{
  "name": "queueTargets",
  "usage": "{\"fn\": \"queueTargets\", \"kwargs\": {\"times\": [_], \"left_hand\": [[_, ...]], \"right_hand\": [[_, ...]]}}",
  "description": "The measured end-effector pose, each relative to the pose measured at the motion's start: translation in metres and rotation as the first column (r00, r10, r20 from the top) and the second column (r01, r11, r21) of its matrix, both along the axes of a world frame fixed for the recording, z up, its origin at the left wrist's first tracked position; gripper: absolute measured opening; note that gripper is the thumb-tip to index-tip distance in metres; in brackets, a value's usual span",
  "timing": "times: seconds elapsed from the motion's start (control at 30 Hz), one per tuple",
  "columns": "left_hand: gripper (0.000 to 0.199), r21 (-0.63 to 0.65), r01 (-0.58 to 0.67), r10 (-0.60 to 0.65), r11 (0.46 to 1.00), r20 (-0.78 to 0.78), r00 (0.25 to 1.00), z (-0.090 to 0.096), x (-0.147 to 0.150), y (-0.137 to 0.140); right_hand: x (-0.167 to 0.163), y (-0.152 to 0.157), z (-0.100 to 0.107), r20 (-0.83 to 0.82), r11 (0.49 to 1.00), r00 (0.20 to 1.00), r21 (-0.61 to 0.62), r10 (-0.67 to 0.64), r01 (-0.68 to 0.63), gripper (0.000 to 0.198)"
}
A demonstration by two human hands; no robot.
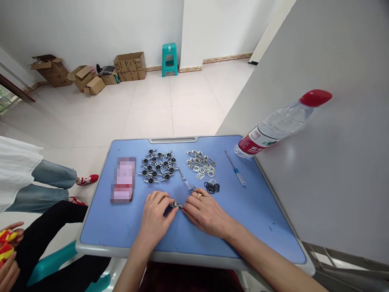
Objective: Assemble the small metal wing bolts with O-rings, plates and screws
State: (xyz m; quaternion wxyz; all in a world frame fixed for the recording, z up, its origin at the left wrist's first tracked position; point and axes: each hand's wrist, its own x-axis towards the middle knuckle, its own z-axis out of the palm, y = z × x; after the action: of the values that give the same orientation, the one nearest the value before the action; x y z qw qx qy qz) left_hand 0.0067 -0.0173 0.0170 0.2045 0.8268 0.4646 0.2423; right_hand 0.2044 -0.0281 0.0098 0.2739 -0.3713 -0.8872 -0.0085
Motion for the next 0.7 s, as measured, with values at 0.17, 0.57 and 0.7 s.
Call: {"fn": "queueTargets", "kwargs": {"times": [0.17,0.57,0.7], "left_hand": [[0.006,-0.005,-0.009,0.009,1.000,0.008,1.000,0.0011,0.0015,0.0002],[0.006,-0.027,-0.042,0.043,0.999,0.030,0.999,0.0027,0.0044,-0.0007],[0.007,-0.016,-0.046,0.046,0.999,0.032,0.998,0.0020,0.0047,-0.0011]], "right_hand": [[0.0004,0.0007,0.0001,-0.014,1.000,1.000,-0.031,-0.001,0.001,0.027],[0.0012,0.0001,-0.0004,-0.016,0.996,1.000,-0.085,0.001,-0.002,0.027],[0.0007,-0.0001,-0.0003,-0.009,0.996,1.000,-0.094,0.001,-0.002,0.028]]}}
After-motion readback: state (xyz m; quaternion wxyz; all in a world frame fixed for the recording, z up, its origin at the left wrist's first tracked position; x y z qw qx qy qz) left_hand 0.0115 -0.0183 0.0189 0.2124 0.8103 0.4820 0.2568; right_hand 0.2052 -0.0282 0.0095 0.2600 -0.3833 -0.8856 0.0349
